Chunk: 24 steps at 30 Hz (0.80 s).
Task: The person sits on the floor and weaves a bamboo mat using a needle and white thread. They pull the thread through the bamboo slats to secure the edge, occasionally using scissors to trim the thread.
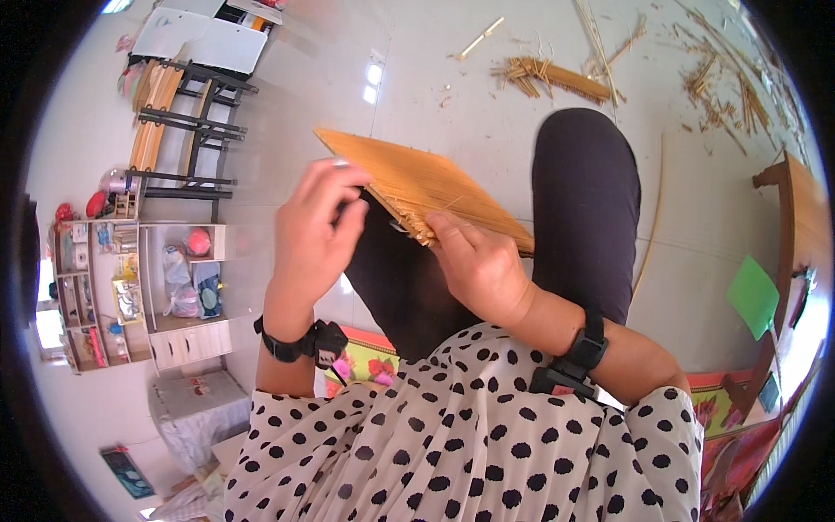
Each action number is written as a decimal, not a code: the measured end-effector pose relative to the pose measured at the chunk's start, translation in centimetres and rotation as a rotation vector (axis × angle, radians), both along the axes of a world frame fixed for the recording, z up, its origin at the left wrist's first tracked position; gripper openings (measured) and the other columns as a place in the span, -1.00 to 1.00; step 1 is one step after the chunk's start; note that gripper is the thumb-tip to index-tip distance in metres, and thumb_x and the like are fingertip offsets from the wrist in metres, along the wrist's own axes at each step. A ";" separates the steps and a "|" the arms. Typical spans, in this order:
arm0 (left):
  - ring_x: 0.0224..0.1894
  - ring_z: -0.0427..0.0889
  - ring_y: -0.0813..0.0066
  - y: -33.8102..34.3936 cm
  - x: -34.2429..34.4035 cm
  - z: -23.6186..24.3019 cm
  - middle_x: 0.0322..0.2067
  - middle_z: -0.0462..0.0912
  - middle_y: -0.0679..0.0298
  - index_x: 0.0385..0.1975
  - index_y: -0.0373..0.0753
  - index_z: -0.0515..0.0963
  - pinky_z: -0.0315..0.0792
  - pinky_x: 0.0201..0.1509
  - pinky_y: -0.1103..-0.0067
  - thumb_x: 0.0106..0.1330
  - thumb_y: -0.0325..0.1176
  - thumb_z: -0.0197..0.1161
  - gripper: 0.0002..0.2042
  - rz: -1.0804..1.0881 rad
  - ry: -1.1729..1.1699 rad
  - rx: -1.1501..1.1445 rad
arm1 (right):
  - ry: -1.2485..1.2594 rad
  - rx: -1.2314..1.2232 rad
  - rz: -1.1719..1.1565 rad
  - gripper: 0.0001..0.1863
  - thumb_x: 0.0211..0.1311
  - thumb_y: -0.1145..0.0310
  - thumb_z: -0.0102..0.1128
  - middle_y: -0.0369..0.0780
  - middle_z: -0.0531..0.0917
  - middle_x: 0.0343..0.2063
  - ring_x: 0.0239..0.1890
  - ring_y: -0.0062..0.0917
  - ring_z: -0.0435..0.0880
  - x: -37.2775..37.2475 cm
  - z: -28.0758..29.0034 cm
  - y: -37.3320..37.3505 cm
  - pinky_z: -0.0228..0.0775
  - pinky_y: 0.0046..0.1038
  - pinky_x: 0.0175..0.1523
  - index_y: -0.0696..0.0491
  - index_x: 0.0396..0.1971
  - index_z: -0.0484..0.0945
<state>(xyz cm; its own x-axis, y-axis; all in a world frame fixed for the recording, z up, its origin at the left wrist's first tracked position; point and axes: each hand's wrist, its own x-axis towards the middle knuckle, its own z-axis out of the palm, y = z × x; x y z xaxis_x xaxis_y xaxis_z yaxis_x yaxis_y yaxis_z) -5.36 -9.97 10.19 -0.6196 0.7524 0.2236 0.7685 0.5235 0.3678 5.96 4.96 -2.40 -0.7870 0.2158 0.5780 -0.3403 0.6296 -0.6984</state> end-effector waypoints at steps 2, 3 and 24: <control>-0.10 0.62 0.16 -0.7 -0.7 -0.4 -0.06 0.57 0.15 -0.07 -0.23 0.53 0.51 -0.09 0.33 0.08 -0.59 0.34 -0.63 -0.227 0.046 -0.063 | -0.012 0.025 0.011 -0.65 0.08 0.60 0.29 -0.04 0.71 -0.23 -0.31 -0.21 0.74 -0.2 0.3 0.0 0.63 -0.33 -0.27 0.21 -0.07 0.55; -0.05 0.60 0.15 -0.7 -1.1 -2.0 -0.06 0.56 0.15 -0.06 -0.23 0.53 0.50 -0.05 0.32 0.06 -0.57 0.36 -0.61 -0.265 0.071 -0.048 | -0.028 0.042 0.002 -0.66 0.09 0.59 0.29 -0.05 0.71 -0.25 -0.33 -0.20 0.73 -0.2 -0.2 0.2 0.62 -0.32 -0.29 0.20 -0.08 0.55; -0.39 0.64 0.23 -0.6 0.2 -10.5 -0.33 0.65 0.23 -0.14 -0.26 0.59 0.53 -0.37 0.48 0.06 -0.59 0.31 -0.68 -0.326 0.105 0.346 | 0.068 0.474 0.229 -0.65 -0.03 0.55 0.29 -0.10 0.69 -0.22 -0.18 -0.24 0.73 -0.9 2.0 4.5 0.63 -0.35 -0.12 0.21 -0.15 0.57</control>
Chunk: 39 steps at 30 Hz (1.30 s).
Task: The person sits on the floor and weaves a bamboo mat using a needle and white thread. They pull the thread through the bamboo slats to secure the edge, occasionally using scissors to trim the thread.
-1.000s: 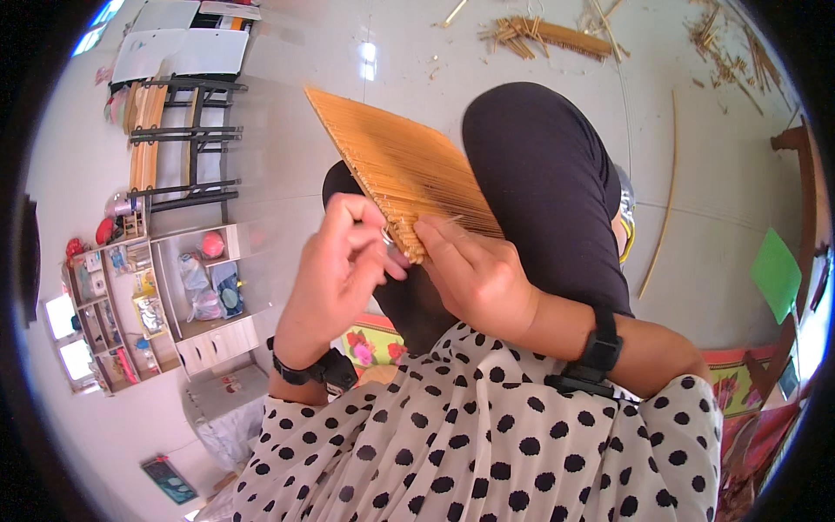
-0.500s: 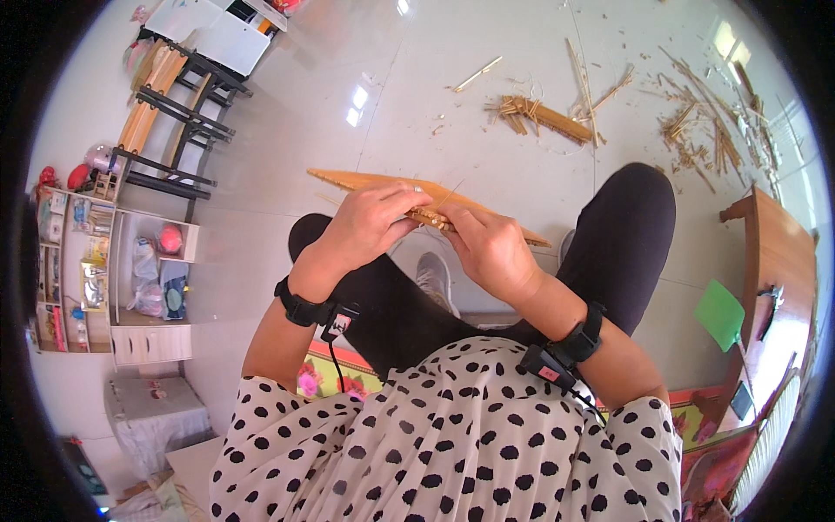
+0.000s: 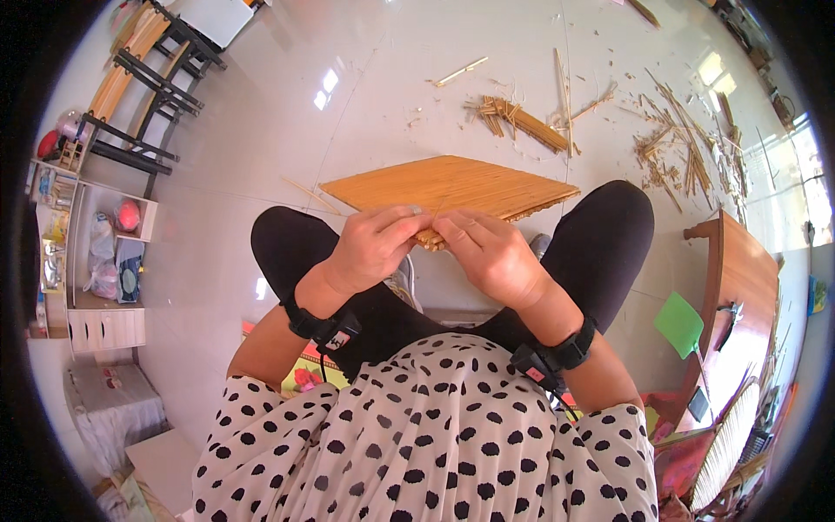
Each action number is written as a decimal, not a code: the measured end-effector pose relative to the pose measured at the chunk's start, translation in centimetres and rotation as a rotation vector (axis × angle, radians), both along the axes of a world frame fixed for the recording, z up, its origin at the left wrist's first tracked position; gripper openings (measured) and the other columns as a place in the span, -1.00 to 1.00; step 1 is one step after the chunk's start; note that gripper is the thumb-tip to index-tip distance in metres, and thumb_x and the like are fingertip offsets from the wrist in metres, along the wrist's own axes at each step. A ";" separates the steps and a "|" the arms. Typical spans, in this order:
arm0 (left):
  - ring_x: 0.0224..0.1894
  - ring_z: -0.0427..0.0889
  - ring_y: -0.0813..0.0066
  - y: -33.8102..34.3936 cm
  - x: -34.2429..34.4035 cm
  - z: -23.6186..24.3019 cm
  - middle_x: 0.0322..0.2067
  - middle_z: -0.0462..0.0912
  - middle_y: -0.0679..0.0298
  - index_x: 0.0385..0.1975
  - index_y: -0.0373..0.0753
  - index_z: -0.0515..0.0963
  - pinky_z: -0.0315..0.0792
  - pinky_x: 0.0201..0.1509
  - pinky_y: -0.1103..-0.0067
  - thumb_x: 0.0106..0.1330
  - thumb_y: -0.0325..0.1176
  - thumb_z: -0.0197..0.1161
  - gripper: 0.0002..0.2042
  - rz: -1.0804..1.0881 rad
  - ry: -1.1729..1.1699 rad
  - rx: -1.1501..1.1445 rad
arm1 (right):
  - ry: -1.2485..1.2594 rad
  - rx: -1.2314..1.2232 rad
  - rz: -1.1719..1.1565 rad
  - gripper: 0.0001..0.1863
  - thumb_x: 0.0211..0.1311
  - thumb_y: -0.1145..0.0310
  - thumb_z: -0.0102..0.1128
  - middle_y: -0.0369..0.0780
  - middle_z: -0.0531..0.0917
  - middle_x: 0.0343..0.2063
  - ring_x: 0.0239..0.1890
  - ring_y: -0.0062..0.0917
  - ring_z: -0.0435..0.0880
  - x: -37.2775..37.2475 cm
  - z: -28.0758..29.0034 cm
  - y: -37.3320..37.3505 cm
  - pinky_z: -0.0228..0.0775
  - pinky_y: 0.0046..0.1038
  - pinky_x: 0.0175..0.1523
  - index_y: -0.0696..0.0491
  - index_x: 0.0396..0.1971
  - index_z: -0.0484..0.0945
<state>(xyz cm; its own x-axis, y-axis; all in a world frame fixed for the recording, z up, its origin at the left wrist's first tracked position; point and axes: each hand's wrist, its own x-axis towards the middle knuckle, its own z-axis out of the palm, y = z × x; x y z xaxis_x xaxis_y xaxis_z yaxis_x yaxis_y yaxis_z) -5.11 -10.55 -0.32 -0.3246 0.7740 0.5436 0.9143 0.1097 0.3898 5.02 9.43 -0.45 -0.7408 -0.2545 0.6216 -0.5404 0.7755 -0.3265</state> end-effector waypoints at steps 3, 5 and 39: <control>-0.38 0.64 0.24 -0.8 0.7 -0.1 -0.32 0.64 0.21 -0.13 -0.29 0.59 0.51 -0.34 0.51 0.11 -0.63 0.29 -0.71 -0.096 -0.298 -0.074 | -0.094 0.051 0.066 -0.64 -0.02 0.53 0.24 -0.08 0.67 -0.18 -0.11 -0.22 0.71 1.0 -0.3 0.3 0.61 -0.32 -0.04 0.23 -0.14 0.56; -0.39 0.63 0.28 -1.0 0.8 0.8 -0.33 0.64 0.20 -0.14 -0.31 0.60 0.49 -0.33 0.54 0.19 -0.61 0.28 -0.77 -0.164 -0.482 -0.104 | -0.108 0.089 0.080 -0.64 -0.01 0.51 0.22 -0.07 0.65 -0.14 -0.07 -0.20 0.69 2.0 -0.4 0.7 0.59 -0.29 0.03 0.25 -0.13 0.55; -0.64 0.51 0.64 0.8 -7.1 10.7 -0.48 0.60 0.30 -0.18 -0.24 0.47 0.40 -0.56 0.70 0.50 -0.28 0.12 -0.84 0.047 -0.992 0.353 | -0.267 0.139 0.287 -0.63 -0.02 0.46 0.20 -0.11 0.65 -0.13 -0.01 -0.20 0.63 3.9 -1.3 1.9 0.47 -0.22 0.14 0.23 -0.14 0.57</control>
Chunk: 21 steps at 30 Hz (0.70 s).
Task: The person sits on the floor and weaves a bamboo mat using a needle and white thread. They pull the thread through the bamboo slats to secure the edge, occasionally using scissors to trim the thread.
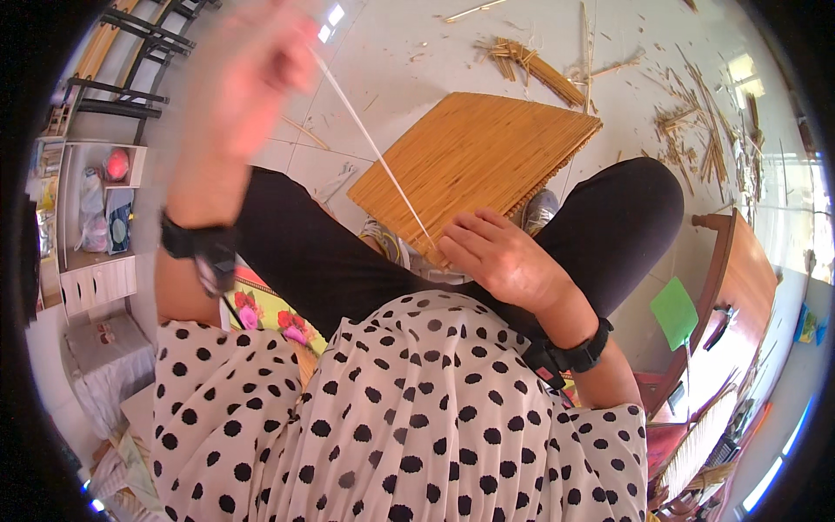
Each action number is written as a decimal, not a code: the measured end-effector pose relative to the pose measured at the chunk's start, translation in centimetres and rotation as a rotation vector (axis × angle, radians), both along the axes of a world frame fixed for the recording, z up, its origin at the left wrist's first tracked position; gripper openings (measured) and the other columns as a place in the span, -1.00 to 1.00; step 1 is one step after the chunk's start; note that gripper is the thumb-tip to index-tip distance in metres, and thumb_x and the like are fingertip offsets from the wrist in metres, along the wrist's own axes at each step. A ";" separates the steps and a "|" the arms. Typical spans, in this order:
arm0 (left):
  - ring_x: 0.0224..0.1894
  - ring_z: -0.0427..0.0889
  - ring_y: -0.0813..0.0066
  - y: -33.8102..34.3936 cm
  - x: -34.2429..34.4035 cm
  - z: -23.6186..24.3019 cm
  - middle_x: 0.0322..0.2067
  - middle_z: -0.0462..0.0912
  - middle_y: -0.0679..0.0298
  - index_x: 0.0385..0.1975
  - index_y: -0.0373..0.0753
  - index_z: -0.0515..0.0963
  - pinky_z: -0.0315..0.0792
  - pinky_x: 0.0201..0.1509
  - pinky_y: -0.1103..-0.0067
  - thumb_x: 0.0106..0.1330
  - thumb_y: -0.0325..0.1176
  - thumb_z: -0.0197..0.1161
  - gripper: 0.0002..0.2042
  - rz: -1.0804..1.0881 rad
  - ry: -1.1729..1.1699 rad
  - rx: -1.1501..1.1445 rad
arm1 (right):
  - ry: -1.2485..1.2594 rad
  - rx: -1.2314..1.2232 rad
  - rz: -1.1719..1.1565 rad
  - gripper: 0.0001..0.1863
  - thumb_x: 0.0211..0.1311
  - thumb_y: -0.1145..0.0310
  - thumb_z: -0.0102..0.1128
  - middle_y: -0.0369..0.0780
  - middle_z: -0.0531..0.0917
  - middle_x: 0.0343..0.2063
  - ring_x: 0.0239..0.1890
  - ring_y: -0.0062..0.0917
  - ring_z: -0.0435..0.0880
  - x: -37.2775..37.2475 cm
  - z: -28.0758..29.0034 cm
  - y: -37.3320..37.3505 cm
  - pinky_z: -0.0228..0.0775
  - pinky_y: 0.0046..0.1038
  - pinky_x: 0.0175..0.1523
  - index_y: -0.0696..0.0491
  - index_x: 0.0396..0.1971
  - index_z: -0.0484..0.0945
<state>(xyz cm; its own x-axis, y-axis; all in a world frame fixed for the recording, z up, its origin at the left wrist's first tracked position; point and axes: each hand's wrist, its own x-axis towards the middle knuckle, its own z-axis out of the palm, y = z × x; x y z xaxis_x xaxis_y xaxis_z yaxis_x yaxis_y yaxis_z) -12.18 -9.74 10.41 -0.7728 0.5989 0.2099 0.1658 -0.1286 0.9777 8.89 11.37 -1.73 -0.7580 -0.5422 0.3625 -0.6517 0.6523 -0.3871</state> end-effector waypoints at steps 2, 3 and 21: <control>-0.61 0.53 0.56 -1.7 -1.6 3.4 -0.55 0.56 0.31 -0.26 -0.19 0.50 0.42 -0.53 0.67 0.52 -0.28 0.07 -0.85 0.044 -0.034 0.034 | -0.009 -0.009 0.009 -0.62 -0.02 0.45 0.19 -0.11 0.65 -0.13 0.00 -0.21 0.63 -0.3 0.2 0.1 0.48 -0.24 0.13 0.23 -0.13 0.56; -0.62 0.52 0.56 -1.7 -2.4 3.3 -0.56 0.55 0.31 -0.25 -0.20 0.50 0.40 -0.54 0.68 0.52 -0.29 0.07 -0.85 0.080 -0.040 0.062 | -0.014 -0.016 -0.009 -0.62 -0.02 0.45 0.19 -0.10 0.64 -0.13 0.00 -0.20 0.63 -0.6 0.7 0.4 0.48 -0.23 0.13 0.23 -0.13 0.56; -0.56 0.48 0.68 -0.4 5.1 -3.2 -0.52 0.56 0.32 -0.14 -0.26 0.42 0.40 -0.46 0.72 0.48 -0.53 0.00 -0.92 -0.244 -0.106 -0.314 | -0.048 0.044 -0.037 -0.61 0.01 0.42 0.19 -0.10 0.66 -0.10 0.01 -0.19 0.65 -0.1 1.8 1.8 0.48 -0.19 0.15 0.22 -0.11 0.58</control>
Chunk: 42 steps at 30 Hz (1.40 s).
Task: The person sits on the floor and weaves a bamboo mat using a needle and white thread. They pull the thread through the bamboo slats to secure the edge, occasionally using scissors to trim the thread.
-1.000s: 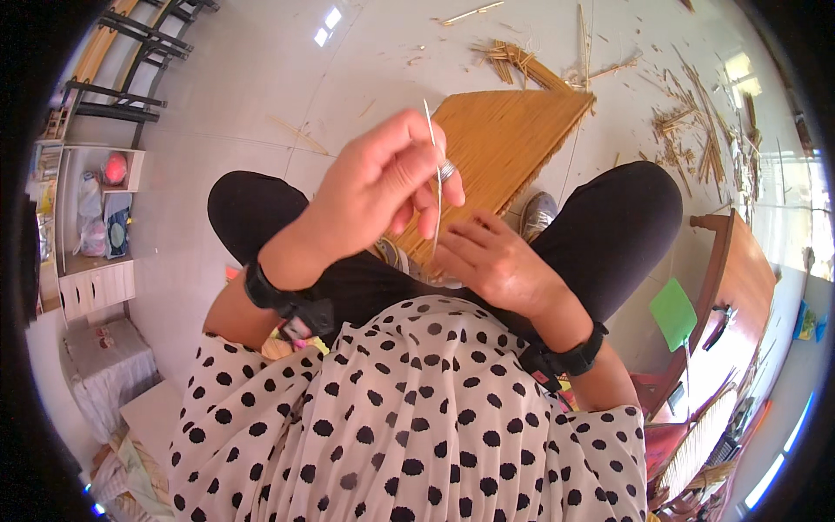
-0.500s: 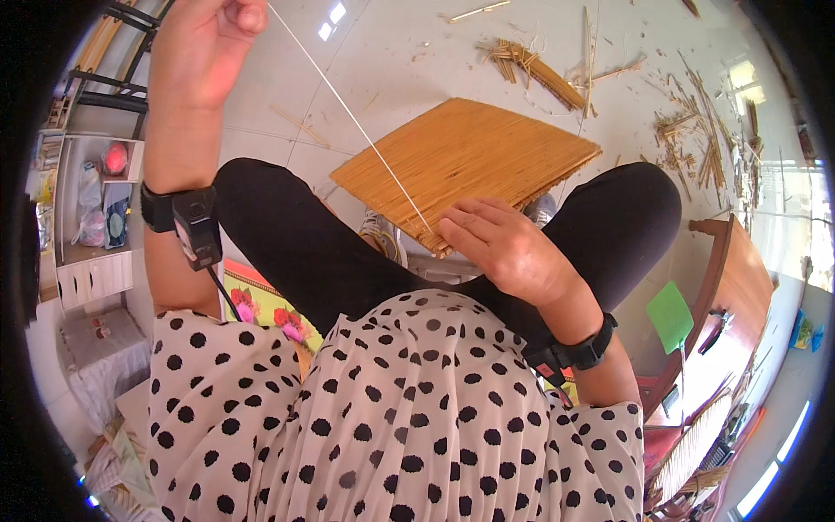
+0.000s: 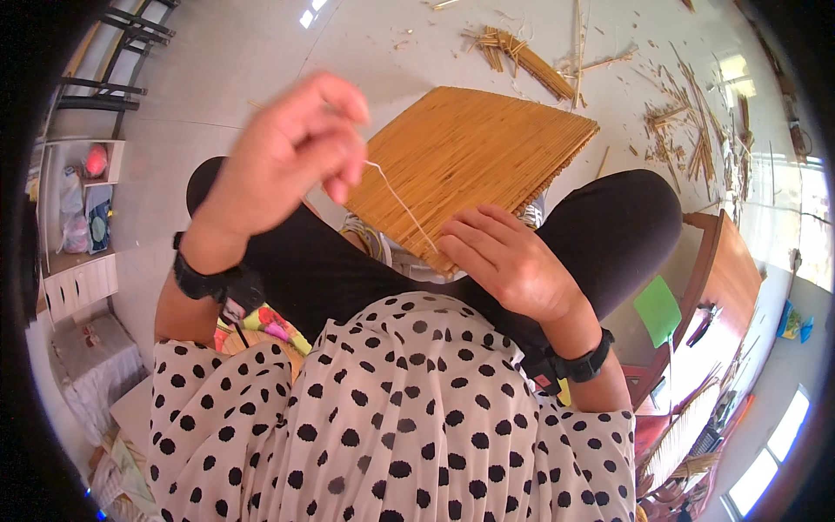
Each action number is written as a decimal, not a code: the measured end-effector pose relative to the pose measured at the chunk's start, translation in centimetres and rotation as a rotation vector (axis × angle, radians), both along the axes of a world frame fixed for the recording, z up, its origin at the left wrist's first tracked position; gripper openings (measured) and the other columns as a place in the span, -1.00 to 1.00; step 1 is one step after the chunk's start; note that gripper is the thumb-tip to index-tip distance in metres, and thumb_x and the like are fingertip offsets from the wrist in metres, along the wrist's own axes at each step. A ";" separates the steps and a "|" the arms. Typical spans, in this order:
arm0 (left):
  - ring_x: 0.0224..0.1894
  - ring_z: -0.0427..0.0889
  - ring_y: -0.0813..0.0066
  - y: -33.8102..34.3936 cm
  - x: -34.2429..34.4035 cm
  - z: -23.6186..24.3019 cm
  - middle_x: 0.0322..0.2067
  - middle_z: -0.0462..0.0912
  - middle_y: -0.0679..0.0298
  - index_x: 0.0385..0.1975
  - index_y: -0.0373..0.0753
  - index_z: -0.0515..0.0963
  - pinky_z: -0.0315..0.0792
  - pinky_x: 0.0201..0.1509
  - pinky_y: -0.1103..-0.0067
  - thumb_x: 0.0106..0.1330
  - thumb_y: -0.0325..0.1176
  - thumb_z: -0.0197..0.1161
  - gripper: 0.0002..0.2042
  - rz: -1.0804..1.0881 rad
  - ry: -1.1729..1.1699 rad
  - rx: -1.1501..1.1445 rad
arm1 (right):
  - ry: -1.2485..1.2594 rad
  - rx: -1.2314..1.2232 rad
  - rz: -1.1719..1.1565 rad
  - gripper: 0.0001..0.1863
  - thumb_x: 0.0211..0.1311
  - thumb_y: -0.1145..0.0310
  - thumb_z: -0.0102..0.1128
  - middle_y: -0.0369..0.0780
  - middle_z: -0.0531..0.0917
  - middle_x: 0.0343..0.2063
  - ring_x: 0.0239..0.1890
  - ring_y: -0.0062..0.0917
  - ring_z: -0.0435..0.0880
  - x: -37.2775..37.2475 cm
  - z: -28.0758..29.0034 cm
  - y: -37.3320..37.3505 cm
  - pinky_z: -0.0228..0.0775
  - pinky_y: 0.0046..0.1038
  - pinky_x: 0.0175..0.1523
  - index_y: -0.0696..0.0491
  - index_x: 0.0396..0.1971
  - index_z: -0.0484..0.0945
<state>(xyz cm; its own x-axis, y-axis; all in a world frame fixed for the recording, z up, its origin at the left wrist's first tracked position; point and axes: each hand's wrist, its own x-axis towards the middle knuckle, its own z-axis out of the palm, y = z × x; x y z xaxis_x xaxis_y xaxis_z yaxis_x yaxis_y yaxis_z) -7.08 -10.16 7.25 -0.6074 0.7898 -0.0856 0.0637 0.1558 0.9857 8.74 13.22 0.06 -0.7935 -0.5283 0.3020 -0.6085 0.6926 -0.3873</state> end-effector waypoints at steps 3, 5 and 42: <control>-0.51 0.59 0.67 0.8 1.9 -3.1 -0.49 0.63 0.33 -0.14 -0.27 0.45 0.47 -0.39 0.69 0.37 -0.56 0.12 -0.87 -0.220 -0.008 -0.153 | 0.002 -0.008 -0.002 -0.60 0.01 0.42 0.19 -0.08 0.66 -0.10 0.01 -0.19 0.65 0.0 0.0 0.2 0.48 -0.19 0.15 0.23 -0.09 0.58; -0.52 0.60 0.58 1.6 2.9 -4.2 -0.49 0.65 0.29 -0.05 -0.28 0.49 0.48 -0.38 0.63 0.34 -0.55 0.16 -0.79 -0.275 -0.023 -0.174 | 0.007 -0.002 -0.015 -0.60 0.01 0.42 0.19 -0.07 0.66 -0.10 0.00 -0.19 0.66 0.1 0.0 0.2 0.49 -0.19 0.14 0.23 -0.09 0.58; -0.21 0.71 0.44 3.0 1.8 -6.9 -0.18 0.63 0.14 -0.23 -0.39 0.59 0.60 -0.14 0.61 0.42 -0.51 0.17 -0.91 -0.271 -0.405 0.138 | -0.078 -0.103 -0.093 -0.68 -0.02 0.43 0.23 -0.13 0.70 -0.13 -0.02 -0.23 0.70 0.0 0.2 1.1 0.52 -0.21 0.09 0.17 -0.19 0.64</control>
